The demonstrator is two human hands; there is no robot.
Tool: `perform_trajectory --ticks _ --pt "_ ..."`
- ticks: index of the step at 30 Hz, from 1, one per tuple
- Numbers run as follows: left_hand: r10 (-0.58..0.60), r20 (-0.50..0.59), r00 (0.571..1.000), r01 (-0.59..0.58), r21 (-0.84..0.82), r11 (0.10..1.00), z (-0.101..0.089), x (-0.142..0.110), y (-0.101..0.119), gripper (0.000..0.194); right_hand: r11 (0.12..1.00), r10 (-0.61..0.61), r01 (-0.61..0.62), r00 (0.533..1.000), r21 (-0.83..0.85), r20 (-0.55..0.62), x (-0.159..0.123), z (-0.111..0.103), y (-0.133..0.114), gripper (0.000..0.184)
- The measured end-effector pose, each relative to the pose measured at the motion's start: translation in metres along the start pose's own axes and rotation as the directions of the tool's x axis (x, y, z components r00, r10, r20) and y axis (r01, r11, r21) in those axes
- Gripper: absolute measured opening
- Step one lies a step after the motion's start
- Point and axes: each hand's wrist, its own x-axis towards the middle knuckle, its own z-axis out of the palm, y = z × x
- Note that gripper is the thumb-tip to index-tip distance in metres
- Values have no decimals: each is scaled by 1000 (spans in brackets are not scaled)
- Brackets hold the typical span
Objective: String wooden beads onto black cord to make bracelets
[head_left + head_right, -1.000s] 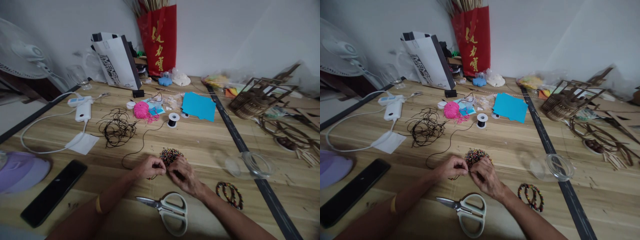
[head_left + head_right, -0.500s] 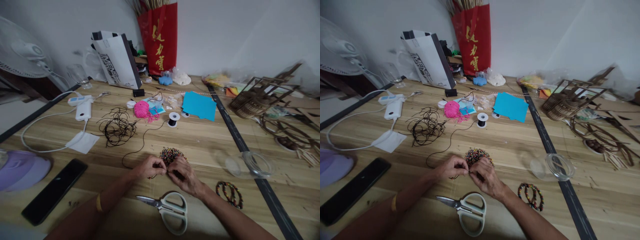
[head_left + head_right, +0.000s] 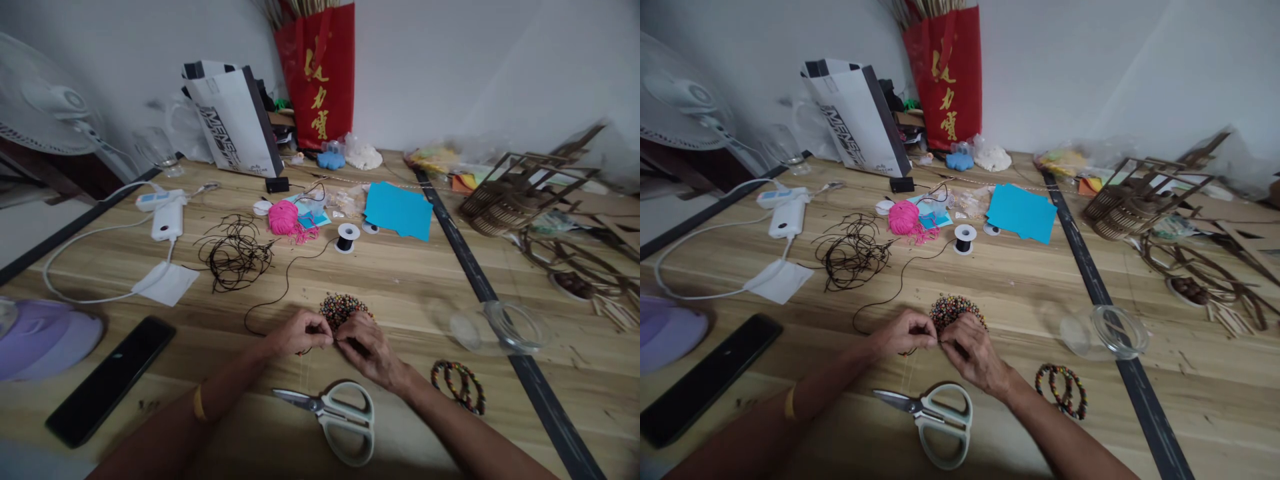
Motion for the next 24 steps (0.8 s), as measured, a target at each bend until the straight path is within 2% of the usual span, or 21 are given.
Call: perform_trajectory --ticks 24 --pt "-26 4 1000 26 -18 1000 1 -1 6 23 1000 -5 5 1000 4 22 -1 1 3 9"
